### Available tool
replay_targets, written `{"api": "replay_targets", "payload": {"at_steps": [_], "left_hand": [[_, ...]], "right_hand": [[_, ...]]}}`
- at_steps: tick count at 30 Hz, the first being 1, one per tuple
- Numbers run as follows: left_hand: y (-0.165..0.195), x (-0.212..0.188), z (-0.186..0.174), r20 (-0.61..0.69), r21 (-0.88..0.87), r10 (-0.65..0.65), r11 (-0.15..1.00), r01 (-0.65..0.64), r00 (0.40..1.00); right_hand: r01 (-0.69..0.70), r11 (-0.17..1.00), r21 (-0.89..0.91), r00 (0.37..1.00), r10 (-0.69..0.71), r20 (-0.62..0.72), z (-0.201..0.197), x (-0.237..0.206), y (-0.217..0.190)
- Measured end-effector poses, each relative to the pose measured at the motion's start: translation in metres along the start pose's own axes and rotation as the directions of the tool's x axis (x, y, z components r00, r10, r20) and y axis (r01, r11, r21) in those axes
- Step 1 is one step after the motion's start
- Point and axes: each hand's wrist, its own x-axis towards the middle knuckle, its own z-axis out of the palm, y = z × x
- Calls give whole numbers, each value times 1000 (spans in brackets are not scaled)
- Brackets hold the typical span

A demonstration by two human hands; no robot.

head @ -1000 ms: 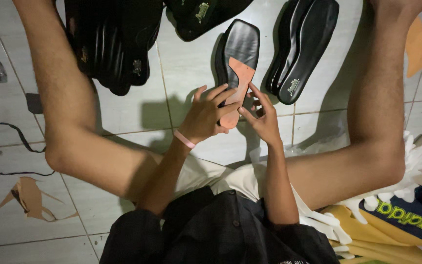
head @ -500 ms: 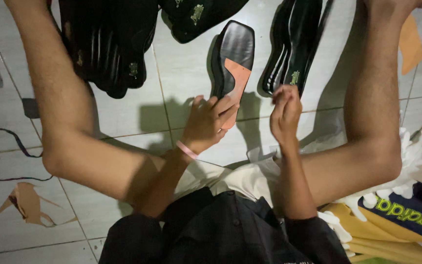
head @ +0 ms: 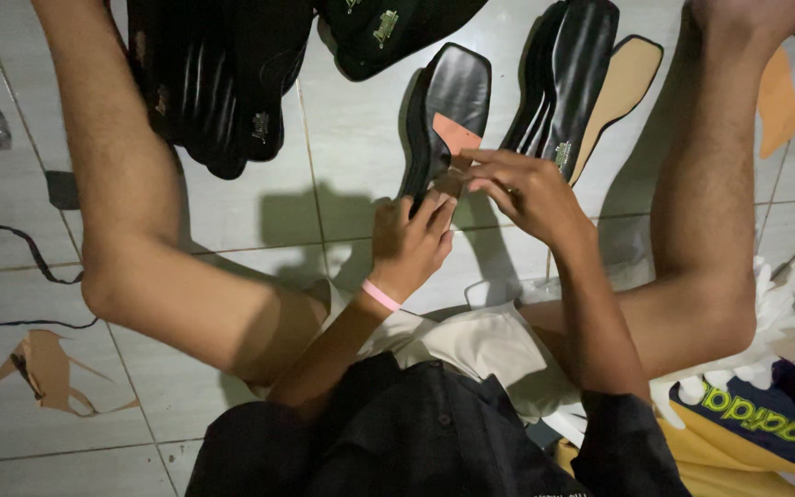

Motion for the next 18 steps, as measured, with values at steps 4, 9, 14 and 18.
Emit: {"api": "replay_targets", "payload": {"at_steps": [4, 9, 14, 18], "left_hand": [[1, -2, 0, -1, 20, -15, 1000, 15, 1000], [3, -1, -1, 29, 10, -47, 999, 46, 998], [1, -1, 3, 33, -44, -55, 997, 56, 998], [1, -3, 8, 15, -56, -67, 996, 67, 998]], "right_hand": [[-64, 992, -107, 996, 70, 51, 8, 0, 9], [23, 997, -73, 999, -21, 29, 17, 5, 13], [-31, 995, -96, 995, 39, 86, 11, 7, 6], [-25, 970, -241, 995, 47, 88, -3, 13, 1]]}}
